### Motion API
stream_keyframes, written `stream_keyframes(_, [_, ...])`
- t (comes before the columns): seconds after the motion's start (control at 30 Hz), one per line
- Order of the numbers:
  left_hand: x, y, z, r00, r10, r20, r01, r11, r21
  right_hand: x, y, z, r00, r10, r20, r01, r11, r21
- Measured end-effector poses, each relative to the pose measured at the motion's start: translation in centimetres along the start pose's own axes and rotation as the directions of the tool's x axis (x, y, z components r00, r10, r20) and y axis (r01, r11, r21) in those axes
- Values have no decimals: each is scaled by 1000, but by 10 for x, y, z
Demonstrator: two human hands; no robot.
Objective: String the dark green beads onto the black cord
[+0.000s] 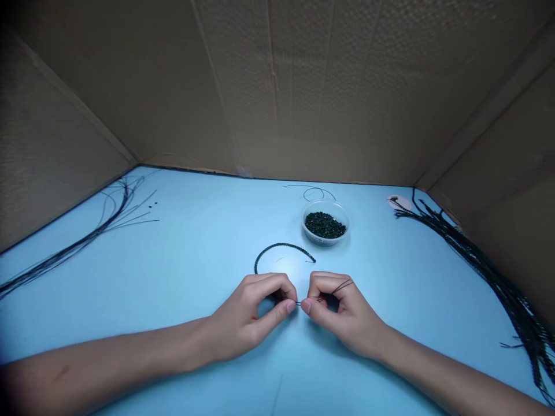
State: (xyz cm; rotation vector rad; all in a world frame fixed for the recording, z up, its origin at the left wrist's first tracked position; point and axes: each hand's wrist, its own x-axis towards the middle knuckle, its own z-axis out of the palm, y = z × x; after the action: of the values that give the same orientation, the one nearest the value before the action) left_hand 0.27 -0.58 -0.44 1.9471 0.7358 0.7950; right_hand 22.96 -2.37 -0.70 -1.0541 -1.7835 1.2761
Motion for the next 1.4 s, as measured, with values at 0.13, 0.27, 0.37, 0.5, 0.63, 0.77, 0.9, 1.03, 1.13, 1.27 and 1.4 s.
stream_keyframes(0.13, [1,1,0,1000,0,-1,0,1000,0,0,0,0,1000,6,-1,-6,1000,-1])
stream_keyframes(0.27, [1,1,-1,1000,3,-1,-3,1000,1,-1,0,0,1000,8,0,-8,1000,0])
stream_keyframes(0.37, [1,1,-1,1000,5,-2,-5,1000,1,0,-1,0,1000,4,1,-4,1000,-1])
stream_keyframes(0.5, [1,1,-1,1000,3,-2,-3,1000,1,0,0,0,1000,4,1,-4,1000,3])
stream_keyframes(0.63, [1,1,-1,1000,5,-5,-5,1000,1,0,0,0,1000,7,-1,-7,1000,7])
stream_keyframes(0.77, [1,1,-1,1000,-2,0,2,1000,-1,0,0,0,1000,6,2,-6,1000,8])
stream_keyframes(0.9, [1,1,-1,1000,-3,1,3,1000,1,-1,0,0,1000,3,6,-3,1000,2])
stream_keyframes(1.03, [1,1,-1,1000,0,2,0,1000,-2,0,0,0,1000,4,8,-4,1000,0])
stream_keyframes(1.13, [1,1,-1,1000,-1,2,1,1000,1,0,0,0,1000,0,7,0,1000,1])
stream_keyframes(1.27, [1,0,-1,1000,-1,3,1,1000,4,0,0,0,1000,5,4,-5,1000,-5])
stream_keyframes(1.4, [1,1,-1,1000,-2,0,2,1000,3,0,0,0,1000,9,7,-9,1000,-3])
